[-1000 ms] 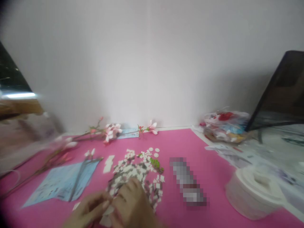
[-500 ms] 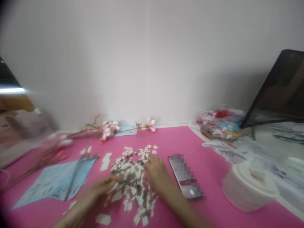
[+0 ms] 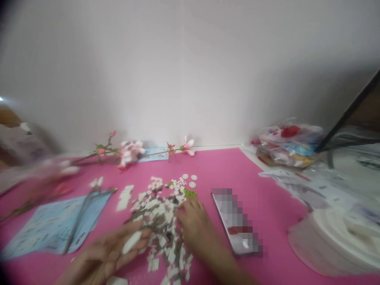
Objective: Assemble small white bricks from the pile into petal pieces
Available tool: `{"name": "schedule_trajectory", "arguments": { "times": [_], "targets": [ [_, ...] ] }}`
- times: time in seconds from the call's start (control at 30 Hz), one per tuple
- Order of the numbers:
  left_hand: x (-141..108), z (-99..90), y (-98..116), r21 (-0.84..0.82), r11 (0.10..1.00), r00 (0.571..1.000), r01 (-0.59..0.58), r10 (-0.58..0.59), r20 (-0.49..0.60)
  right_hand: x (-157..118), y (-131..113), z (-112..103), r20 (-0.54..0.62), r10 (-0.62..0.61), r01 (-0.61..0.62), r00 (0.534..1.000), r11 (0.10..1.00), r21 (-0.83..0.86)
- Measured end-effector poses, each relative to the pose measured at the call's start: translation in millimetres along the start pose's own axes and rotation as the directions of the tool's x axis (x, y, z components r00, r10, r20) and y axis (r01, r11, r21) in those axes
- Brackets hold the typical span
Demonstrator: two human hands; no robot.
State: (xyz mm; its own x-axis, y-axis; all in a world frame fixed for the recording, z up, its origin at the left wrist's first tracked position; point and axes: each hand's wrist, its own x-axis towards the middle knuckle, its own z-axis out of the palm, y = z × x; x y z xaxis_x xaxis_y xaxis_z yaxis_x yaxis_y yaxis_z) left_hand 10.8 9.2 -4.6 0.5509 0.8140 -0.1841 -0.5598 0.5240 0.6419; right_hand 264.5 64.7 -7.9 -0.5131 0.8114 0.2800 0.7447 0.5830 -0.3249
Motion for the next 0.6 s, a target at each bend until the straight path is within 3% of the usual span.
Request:
{"name": "schedule_trajectory", "arguments": {
  "times": [0.1,0.2,0.33,0.6],
  "targets": [
    [2.3,2.1,-1.9,-0.055,0.998,0.986,0.007,0.002,0.164,0.0,-0.7,-0.5,0.018,0.003,-0.003,1.0,1.0,0.008],
    [3.0,7.1,-3.1,-0.083,0.996,0.97,0.024,-0.003,0.242,-0.1,-1.0,-1.3,0.027,0.026,-0.027,0.999,0.999,0.023],
    [1.8,11.0,-2.2,-0.13,0.991,0.969,0.011,0.021,0.245,0.5,-1.5,-4.2,0.037,0.076,-0.077,0.996,0.997,0.01],
    [2.5,9.7,-1.0,-0.18,0.984,0.976,0.013,0.026,0.217,-0.3,-1.9,0.3,0.064,-0.023,0.022,0.998,1.0,0.018]
  ]
}}
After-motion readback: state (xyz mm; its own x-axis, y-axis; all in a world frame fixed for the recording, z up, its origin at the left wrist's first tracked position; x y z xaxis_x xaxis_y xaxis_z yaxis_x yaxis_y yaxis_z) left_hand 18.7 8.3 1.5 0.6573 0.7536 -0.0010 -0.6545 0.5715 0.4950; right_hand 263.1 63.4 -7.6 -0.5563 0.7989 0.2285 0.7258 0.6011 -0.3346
